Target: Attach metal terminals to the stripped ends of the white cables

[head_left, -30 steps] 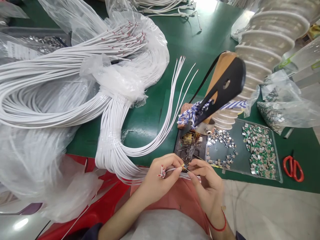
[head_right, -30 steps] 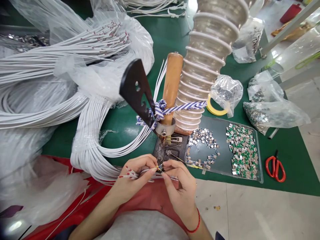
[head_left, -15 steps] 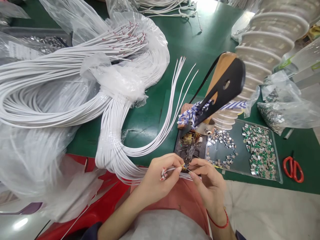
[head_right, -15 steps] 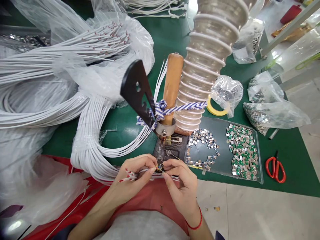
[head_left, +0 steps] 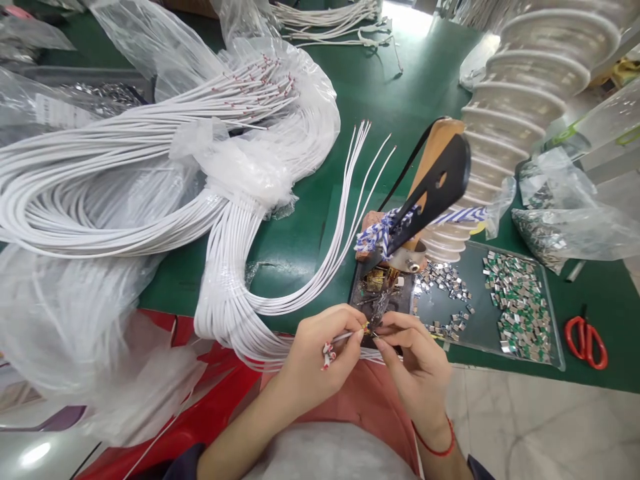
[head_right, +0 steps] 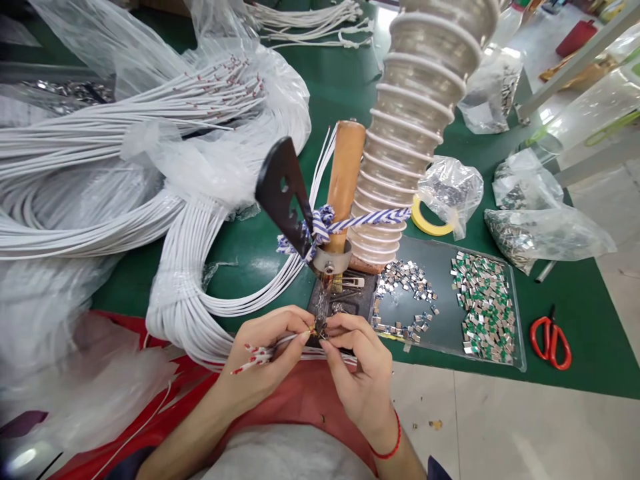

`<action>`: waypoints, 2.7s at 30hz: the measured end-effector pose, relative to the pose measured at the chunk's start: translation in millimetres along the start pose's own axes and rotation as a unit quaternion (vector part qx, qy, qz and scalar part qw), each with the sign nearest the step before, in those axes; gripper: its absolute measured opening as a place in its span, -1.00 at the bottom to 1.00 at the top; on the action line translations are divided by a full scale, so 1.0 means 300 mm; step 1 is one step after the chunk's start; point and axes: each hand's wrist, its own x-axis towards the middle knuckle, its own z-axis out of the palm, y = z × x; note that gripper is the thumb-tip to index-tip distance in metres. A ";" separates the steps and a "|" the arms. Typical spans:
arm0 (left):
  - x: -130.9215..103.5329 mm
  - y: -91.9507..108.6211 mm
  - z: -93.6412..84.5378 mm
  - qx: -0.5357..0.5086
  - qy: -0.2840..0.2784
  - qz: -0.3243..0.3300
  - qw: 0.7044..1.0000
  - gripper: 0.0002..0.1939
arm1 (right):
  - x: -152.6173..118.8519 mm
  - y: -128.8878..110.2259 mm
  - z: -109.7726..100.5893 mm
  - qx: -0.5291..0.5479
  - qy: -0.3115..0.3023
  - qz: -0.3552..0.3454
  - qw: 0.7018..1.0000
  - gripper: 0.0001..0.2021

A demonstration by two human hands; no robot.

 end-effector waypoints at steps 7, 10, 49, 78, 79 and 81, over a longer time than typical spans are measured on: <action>0.002 -0.007 0.015 0.027 0.001 -0.012 1.000 -0.79 | -0.005 0.011 -0.002 0.007 -0.004 0.003 1.000 -0.81; 0.003 -0.008 0.020 0.024 0.009 -0.008 1.000 -0.79 | -0.005 0.015 0.008 0.003 0.006 0.001 1.000 -0.81; -0.078 -0.017 0.000 -0.043 -0.050 -0.085 0.994 -0.79 | -0.105 0.015 -0.033 -0.017 -0.013 0.080 0.997 -0.88; -0.084 -0.010 0.002 -0.171 -0.177 -0.075 0.966 -0.80 | -0.080 -0.010 -0.058 0.170 -0.106 0.125 0.972 -0.92; -0.082 -0.011 0.004 -0.171 -0.169 -0.078 0.967 -0.80 | -0.079 -0.010 -0.056 0.169 -0.103 0.126 0.972 -0.92; -0.079 -0.017 0.010 -0.165 -0.142 -0.083 0.972 -0.82 | -0.077 -0.012 -0.052 0.157 -0.093 0.130 0.975 -0.93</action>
